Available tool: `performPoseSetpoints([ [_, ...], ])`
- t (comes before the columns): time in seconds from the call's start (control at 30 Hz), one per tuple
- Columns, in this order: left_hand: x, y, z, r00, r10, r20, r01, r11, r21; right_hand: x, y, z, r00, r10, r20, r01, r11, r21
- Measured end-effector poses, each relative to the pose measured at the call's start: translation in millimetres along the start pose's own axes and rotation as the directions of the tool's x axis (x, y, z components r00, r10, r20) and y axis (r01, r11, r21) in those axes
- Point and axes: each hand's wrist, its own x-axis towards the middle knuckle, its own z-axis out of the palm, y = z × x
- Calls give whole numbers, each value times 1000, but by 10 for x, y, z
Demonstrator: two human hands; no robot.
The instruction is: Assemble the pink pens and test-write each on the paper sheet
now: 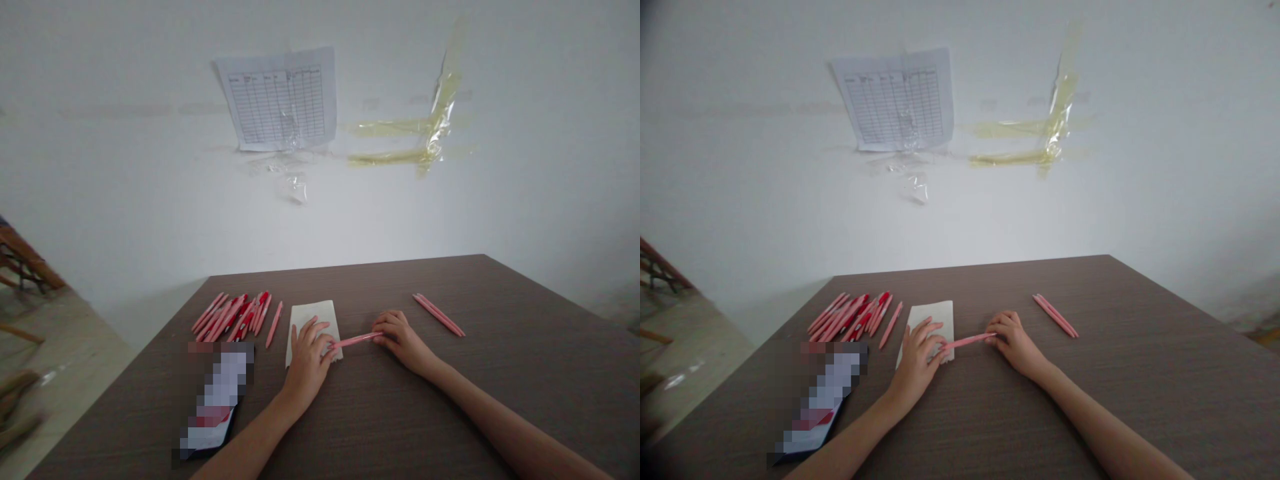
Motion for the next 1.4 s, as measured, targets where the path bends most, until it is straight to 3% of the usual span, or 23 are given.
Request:
performPoseSetpoints([
  [0.33,0,-86,55,997,-12,-76,9,999,-31,7,6,34,1000,6,27,-7,1000,25],
  [0.8,10,-61,13,997,-27,-79,27,1000,1,3,-22,37,999,-12,50,13,1000,-26],
  [1.4,41,33,-41,993,-75,-95,83,993,83,-28,-128,73,990,-122,-68,104,970,-218],
])
